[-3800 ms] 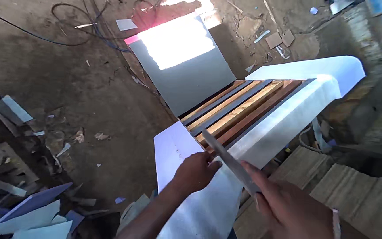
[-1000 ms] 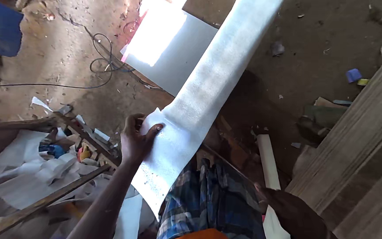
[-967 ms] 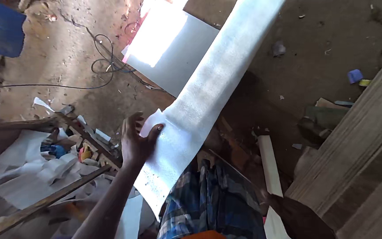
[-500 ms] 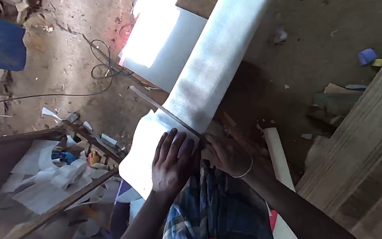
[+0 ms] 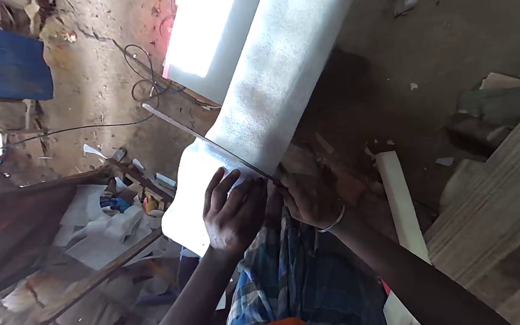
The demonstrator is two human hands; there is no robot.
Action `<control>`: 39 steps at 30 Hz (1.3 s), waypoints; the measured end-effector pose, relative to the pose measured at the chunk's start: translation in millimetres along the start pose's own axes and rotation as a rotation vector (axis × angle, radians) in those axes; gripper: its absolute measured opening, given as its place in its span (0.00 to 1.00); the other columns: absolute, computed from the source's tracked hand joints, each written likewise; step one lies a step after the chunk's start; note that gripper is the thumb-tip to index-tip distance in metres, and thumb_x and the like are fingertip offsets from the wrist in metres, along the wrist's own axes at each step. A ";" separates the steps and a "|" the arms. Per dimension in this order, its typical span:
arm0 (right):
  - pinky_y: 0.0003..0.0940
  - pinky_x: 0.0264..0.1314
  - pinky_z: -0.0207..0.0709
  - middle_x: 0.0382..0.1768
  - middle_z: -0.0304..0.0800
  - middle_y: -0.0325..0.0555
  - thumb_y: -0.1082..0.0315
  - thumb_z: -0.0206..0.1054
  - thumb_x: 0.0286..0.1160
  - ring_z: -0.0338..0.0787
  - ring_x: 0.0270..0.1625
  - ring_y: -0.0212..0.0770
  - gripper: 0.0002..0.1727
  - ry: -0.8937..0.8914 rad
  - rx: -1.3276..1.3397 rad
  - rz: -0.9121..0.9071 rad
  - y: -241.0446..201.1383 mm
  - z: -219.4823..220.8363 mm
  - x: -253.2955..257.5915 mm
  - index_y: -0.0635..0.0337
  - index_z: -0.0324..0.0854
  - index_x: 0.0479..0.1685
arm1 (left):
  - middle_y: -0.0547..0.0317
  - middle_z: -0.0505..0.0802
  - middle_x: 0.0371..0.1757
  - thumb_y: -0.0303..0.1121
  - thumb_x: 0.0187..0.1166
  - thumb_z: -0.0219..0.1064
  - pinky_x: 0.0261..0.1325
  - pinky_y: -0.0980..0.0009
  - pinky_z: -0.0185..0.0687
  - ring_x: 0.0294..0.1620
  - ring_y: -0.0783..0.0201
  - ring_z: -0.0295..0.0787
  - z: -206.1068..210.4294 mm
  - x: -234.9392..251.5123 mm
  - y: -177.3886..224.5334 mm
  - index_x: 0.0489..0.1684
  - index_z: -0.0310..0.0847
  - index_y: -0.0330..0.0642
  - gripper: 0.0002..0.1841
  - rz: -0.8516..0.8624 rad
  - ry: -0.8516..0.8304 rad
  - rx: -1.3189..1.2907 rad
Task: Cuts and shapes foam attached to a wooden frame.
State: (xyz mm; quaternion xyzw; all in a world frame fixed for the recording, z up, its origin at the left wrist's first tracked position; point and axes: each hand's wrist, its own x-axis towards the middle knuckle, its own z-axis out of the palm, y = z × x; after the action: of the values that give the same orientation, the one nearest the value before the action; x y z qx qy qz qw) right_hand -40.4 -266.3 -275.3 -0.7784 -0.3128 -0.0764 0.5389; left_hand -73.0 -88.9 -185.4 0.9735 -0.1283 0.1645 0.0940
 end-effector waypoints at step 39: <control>0.40 0.30 0.89 0.42 0.95 0.46 0.67 0.54 0.82 0.93 0.30 0.43 0.28 -0.464 -0.304 0.156 -57.5 -70.8 54.7 0.51 0.73 0.84 | 0.54 0.94 0.65 0.36 0.84 0.58 0.77 0.61 0.82 0.71 0.56 0.89 -47.6 14.5 1.7 0.61 0.91 0.41 0.18 -0.328 -0.241 -0.223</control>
State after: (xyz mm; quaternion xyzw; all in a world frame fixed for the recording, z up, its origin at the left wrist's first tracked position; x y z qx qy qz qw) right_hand -14.3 -294.1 -176.1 -0.8685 -0.3521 0.0993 0.3346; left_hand -74.3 -83.0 -136.0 0.9775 0.0038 0.0145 0.2106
